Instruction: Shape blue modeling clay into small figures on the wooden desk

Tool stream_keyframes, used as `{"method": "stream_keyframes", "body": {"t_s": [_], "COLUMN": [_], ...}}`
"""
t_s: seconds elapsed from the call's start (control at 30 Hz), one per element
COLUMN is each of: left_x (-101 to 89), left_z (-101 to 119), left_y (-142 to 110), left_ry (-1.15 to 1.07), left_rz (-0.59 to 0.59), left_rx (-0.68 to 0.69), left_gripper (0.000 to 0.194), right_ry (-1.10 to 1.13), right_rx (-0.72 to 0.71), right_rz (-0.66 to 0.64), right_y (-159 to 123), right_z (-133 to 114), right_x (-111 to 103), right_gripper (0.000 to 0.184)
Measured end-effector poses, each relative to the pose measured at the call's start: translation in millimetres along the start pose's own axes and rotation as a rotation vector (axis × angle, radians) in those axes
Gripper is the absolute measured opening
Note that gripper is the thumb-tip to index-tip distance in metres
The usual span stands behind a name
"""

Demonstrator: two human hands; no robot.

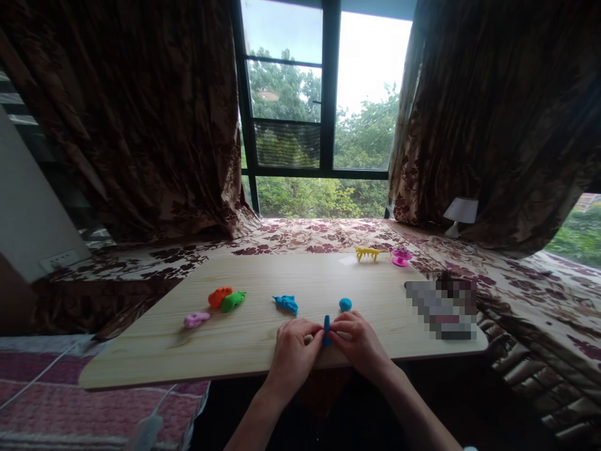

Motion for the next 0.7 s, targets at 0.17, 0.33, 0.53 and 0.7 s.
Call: {"method": "stream_keyframes", "body": {"t_s": [0.17,0.33,0.53,0.7], "left_x": [1.2,2.4,2.3,-3.8], "left_z": [2,2,-1,-6], "left_y": [-1,-3,-4,-7], "left_ry": [0.076,0.094,0.057,-0.061], "left_rz": [-0.009,-0.013,-0.021,0.013], "left_rx": [0.029,0.032,0.019,-0.033], "left_gripper": [0.019,0.019,0.021,0.022], "right_ry": [-0.01,-0.025,-0.043,-0.029], "right_rx": [-0.001,0.003,-0.007,-0.001], "right_rz": [0.001,-0.003,-0.024,-0.026], "right_y": [-1,-2,-1,-5], "right_z": [1,1,-3,-2], "right_x": [1,2,-1,-13], "right_gripper": [0.013,0.012,0.013,0.024]}}
Point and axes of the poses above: each hand's wrist, its own y-axis towards the middle knuckle, its own x-axis out of the palm, z = x × y, the point moved 3 cm from there along y, towards the middle knuckle, and after that the axes turned 3 degrees about z, right-handed, at the moved point
